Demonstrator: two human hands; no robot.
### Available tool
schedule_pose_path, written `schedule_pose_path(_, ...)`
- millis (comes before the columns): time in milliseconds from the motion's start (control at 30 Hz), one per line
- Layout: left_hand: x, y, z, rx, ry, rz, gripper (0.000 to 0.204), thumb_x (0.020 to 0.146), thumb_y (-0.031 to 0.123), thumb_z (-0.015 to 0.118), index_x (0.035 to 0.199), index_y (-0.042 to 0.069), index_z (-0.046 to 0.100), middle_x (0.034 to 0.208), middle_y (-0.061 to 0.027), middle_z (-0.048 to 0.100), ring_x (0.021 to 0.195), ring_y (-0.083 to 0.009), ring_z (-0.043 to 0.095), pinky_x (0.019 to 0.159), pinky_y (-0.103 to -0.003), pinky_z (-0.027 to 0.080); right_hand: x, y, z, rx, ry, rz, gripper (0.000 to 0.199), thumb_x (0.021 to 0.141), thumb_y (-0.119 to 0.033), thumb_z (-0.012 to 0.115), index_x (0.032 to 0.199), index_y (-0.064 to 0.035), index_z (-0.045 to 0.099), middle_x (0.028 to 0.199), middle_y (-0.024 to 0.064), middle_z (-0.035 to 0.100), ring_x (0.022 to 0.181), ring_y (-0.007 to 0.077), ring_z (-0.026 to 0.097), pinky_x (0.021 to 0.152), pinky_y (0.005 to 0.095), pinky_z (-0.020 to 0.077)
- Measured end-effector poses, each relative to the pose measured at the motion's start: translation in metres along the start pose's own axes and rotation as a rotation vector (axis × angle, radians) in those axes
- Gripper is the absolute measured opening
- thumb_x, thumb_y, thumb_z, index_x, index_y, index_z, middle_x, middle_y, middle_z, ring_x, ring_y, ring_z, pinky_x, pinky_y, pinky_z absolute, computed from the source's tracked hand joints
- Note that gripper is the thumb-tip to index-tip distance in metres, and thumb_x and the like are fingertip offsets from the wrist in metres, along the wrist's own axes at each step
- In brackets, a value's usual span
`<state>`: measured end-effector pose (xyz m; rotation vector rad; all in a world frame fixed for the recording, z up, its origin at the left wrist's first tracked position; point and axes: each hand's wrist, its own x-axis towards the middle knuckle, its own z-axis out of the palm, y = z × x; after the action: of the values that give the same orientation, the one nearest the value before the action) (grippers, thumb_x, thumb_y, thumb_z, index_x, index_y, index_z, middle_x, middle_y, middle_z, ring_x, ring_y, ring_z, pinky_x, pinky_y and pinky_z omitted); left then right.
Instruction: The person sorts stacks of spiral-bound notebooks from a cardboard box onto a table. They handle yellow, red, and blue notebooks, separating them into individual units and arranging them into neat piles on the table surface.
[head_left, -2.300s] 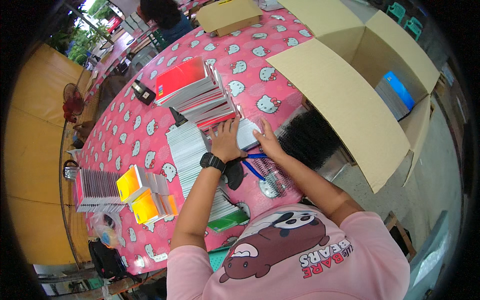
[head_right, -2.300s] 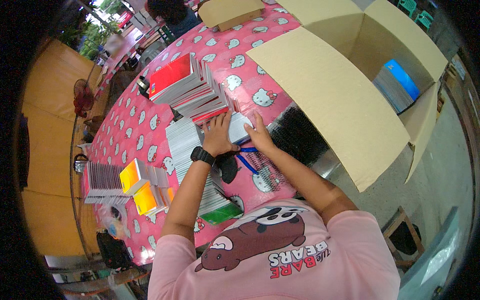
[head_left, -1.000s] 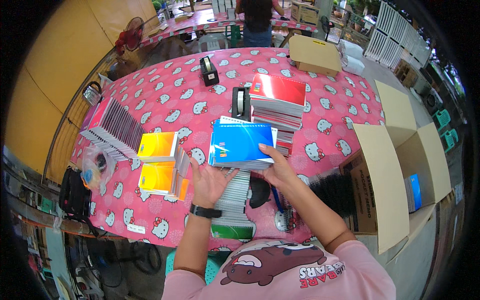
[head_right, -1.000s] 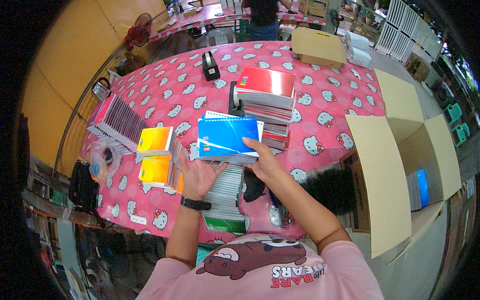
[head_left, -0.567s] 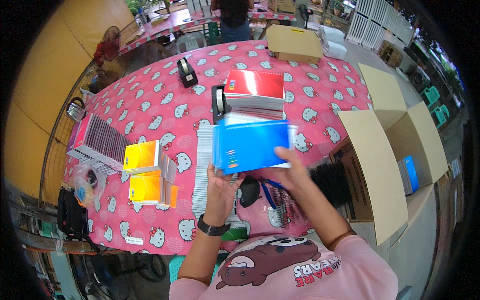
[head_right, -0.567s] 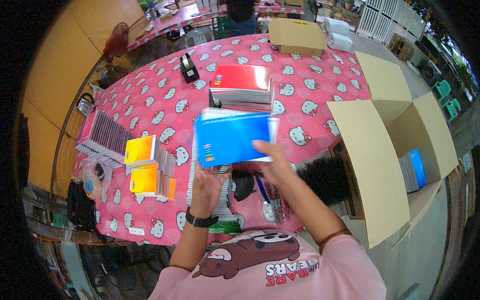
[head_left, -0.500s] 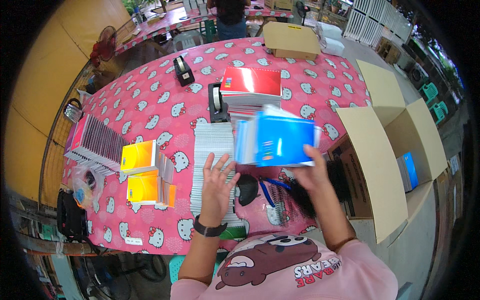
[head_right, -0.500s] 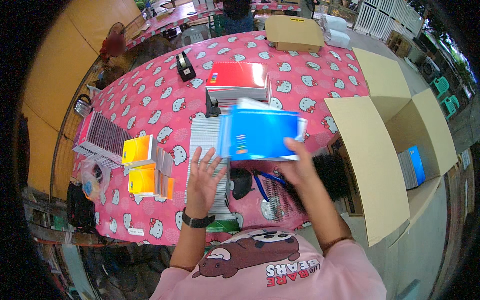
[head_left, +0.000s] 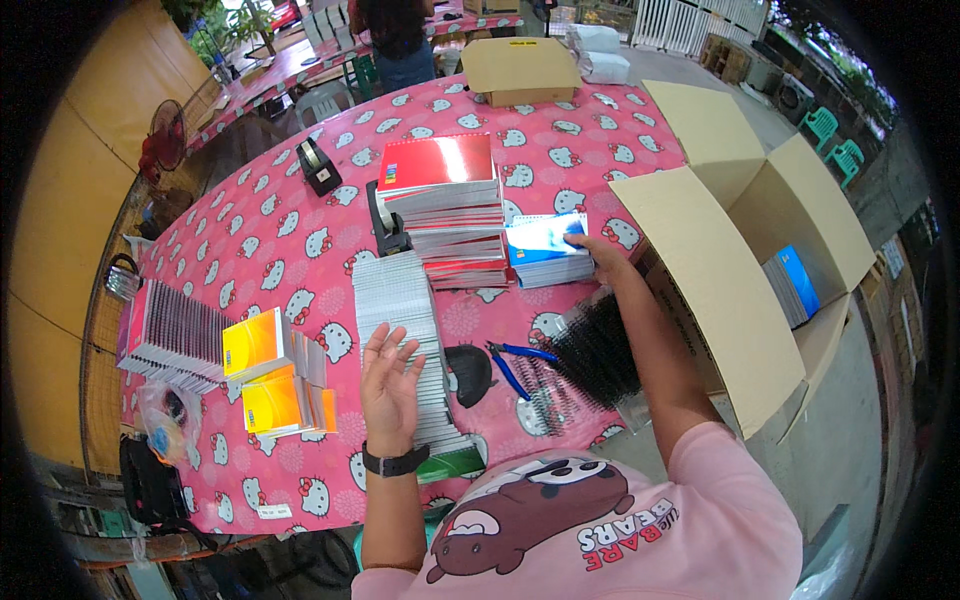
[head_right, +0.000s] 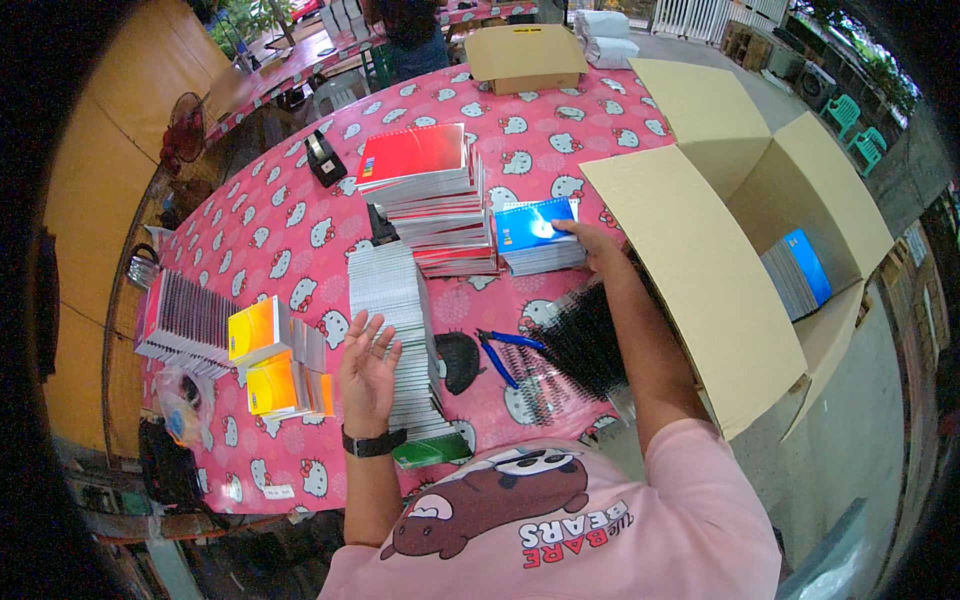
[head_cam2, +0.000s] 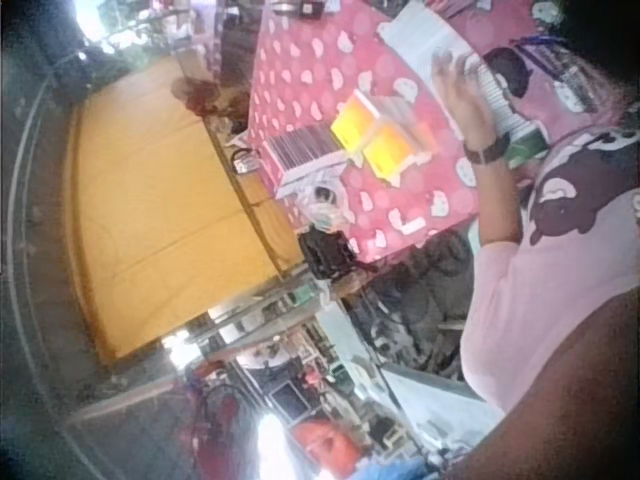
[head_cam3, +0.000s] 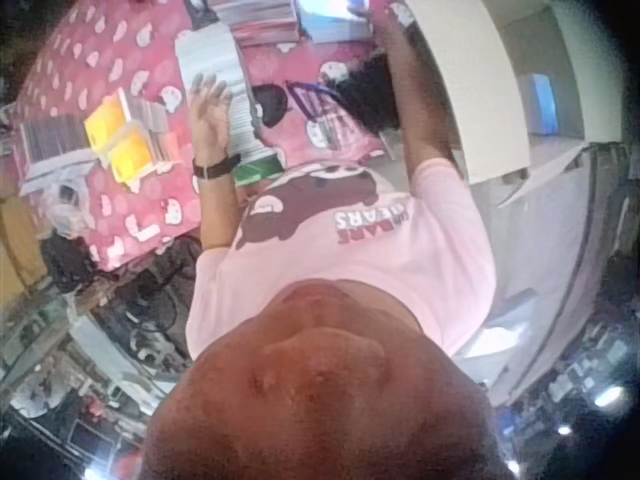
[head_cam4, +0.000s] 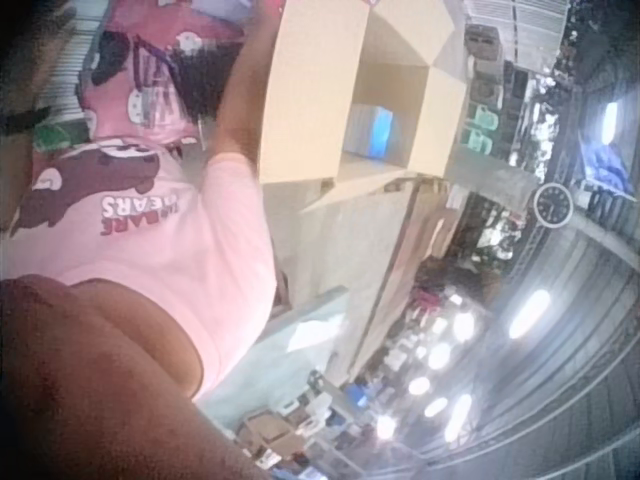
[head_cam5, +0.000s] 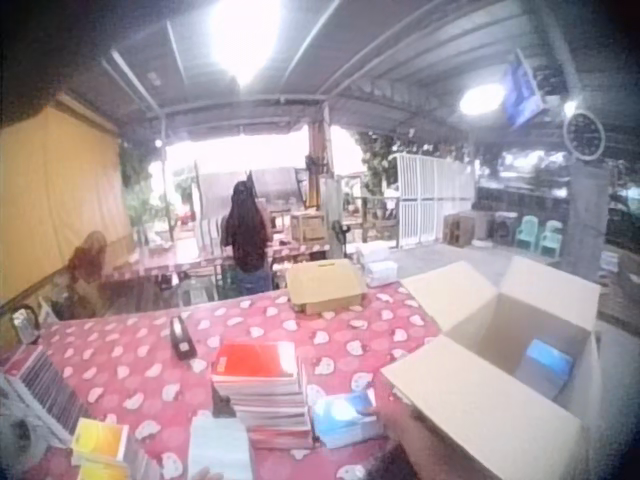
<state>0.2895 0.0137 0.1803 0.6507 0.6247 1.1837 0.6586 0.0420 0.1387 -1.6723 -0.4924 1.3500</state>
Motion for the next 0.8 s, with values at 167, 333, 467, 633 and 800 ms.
schedule_pose_path(167,-0.01,0.005,-0.006,0.073,0.054,0.061,0.041,0.082,0.014,0.051,0.12,0.004,0.038,0.112,-0.0091,0.047,0.099,-0.0176,0.048,0.084,-0.031,0.041,0.033,0.004,-0.015,-0.899,0.462,-0.164,0.083,0.06,-0.049,0.071,0.119,0.0018,0.043,0.119,0.0225,0.048,0.115,0.0377,0.04,0.094,0.0502,0.0313)
schedule_pose_path(333,-0.006,0.005,0.056,0.189,-0.236,0.113,0.038,0.08,0.013,0.053,0.115,0.002,0.043,0.106,-0.0084,0.051,0.095,-0.0173,0.051,0.084,-0.03,0.041,-0.002,0.042,0.025,-0.603,0.874,-1.01,0.067,0.068,-0.024,0.067,0.123,-0.0001,0.038,0.122,0.0223,0.045,0.112,0.0366,0.043,0.094,0.0447,0.0337)
schedule_pose_path(467,-0.005,0.02,0.151,0.345,-0.62,0.276,0.03,0.081,0.017,0.052,0.106,0.001,0.049,0.1,-0.0073,0.054,0.094,-0.0166,0.051,0.083,-0.03,0.04,-0.167,0.057,0.037,-0.492,-0.236,-1.021,0.054,0.075,-0.023,0.063,0.122,-0.0031,0.043,0.119,0.0175,0.048,0.108,0.0304,0.048,0.093,0.0385,0.0366)
schedule_pose_path(633,-0.017,-0.024,0.334,0.552,-1.071,0.168,0.03,0.087,0.025,0.046,0.104,0.002,0.054,0.099,-0.0051,0.056,0.096,-0.0145,0.052,0.082,-0.03,0.041,-0.325,0.087,-0.056,-0.419,-0.835,-0.845,0.044,0.082,-0.02,0.059,0.119,0.0007,0.046,0.12,0.0187,0.049,0.109,0.0299,0.048,0.09,0.0377,0.039)
schedule_pose_path(800,0.019,-0.162,0.474,0.967,-1.176,-0.334,0.031,0.086,0.029,0.045,0.103,0.005,0.054,0.091,-0.002,0.056,0.088,-0.0148,0.052,0.079,-0.032,0.04,-0.404,0.104,-0.167,0.292,-0.555,-1.381,0.028,0.079,-0.016,0.06,0.101,0.0011,0.057,0.091,0.021,0.061,0.09,0.0328,0.057,0.08,0.0422,0.044)
